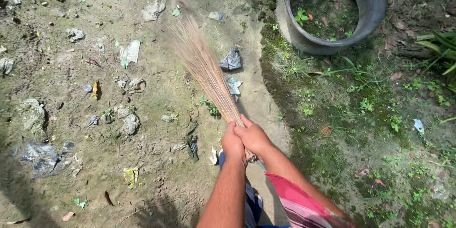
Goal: The person sweeps the ground using a hand broom.
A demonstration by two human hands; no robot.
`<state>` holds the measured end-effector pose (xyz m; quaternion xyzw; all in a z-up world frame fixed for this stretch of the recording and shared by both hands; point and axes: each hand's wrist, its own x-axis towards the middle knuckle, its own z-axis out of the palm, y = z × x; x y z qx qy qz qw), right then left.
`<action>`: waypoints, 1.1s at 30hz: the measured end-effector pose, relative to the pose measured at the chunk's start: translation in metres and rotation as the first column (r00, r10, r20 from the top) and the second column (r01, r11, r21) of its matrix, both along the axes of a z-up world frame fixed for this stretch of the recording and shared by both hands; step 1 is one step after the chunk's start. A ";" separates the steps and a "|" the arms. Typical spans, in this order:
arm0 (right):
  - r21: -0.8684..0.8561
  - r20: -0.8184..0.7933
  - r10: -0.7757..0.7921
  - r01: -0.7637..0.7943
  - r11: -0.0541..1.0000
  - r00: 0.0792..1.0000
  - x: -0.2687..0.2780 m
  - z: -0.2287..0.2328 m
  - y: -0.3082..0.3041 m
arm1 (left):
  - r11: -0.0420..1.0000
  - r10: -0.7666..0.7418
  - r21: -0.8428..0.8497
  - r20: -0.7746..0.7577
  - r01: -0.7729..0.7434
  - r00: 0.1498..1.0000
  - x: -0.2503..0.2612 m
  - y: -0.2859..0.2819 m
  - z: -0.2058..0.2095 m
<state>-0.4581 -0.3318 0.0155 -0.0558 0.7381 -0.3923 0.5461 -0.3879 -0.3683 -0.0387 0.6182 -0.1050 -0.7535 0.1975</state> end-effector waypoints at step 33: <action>0.200 -0.023 1.000 -0.980 0.008 0.003 -0.039 -0.068 -0.118 | 0.438 0.866 0.361 0.075 -0.823 0.494 -0.050 -0.019 -0.009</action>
